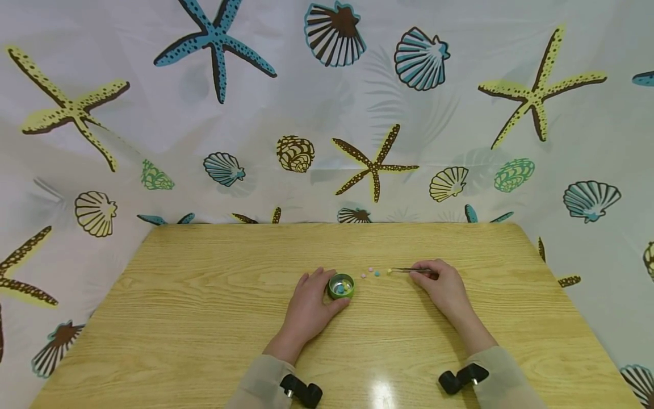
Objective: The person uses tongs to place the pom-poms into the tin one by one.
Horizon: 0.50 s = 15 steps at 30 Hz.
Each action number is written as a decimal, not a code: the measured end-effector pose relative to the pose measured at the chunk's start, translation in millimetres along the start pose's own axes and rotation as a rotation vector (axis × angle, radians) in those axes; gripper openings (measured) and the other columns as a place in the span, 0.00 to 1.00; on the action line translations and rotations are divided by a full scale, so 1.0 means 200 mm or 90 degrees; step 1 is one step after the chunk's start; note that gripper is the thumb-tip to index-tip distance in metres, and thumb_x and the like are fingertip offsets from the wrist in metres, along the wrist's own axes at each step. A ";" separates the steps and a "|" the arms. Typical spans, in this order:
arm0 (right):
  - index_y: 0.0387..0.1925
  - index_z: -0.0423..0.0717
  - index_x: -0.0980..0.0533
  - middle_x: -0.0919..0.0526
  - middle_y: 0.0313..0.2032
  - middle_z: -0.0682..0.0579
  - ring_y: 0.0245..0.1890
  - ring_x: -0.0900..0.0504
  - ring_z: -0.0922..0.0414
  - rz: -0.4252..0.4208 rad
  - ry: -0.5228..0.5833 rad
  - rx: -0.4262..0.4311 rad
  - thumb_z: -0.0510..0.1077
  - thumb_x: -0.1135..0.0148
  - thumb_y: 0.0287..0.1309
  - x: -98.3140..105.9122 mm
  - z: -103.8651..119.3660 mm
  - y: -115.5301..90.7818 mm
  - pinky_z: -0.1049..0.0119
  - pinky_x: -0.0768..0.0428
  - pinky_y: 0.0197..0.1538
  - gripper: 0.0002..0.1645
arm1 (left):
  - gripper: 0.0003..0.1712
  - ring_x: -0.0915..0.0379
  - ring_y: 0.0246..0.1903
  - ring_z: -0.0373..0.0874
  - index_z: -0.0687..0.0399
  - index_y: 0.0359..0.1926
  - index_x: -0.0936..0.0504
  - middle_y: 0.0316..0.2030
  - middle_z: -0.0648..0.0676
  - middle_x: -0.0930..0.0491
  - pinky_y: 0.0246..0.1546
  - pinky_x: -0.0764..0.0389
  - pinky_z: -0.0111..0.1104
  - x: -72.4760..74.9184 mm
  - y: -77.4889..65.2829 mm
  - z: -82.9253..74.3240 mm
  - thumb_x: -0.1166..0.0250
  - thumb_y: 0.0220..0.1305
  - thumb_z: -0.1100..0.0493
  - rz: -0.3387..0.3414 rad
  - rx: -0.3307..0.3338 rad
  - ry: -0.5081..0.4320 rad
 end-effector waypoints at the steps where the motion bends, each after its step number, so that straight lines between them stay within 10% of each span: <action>1: 0.48 0.52 0.15 0.19 0.42 0.52 0.39 0.23 0.54 0.000 0.005 -0.001 0.53 0.31 0.64 0.00 0.00 0.00 0.59 0.22 0.43 0.15 | 0.40 0.41 0.72 0.53 0.56 0.67 0.25 0.64 0.56 0.24 0.77 0.52 0.46 0.00 0.00 0.00 0.27 0.61 0.41 0.000 0.000 0.000; 15: 0.46 0.53 0.15 0.18 0.44 0.54 0.41 0.22 0.55 0.000 0.046 -0.002 0.53 0.29 0.63 -0.03 0.06 -0.03 0.64 0.20 0.43 0.14 | 0.39 0.39 0.71 0.55 0.57 0.66 0.25 0.63 0.56 0.23 0.76 0.51 0.49 0.00 -0.01 0.00 0.26 0.60 0.43 -0.008 -0.011 0.002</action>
Point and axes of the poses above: each hand's wrist, its own y-axis towards the middle knuckle, its own x-axis out of the back of the hand, z = x × y, the point moved 5 cm from there along y, towards the middle knuckle
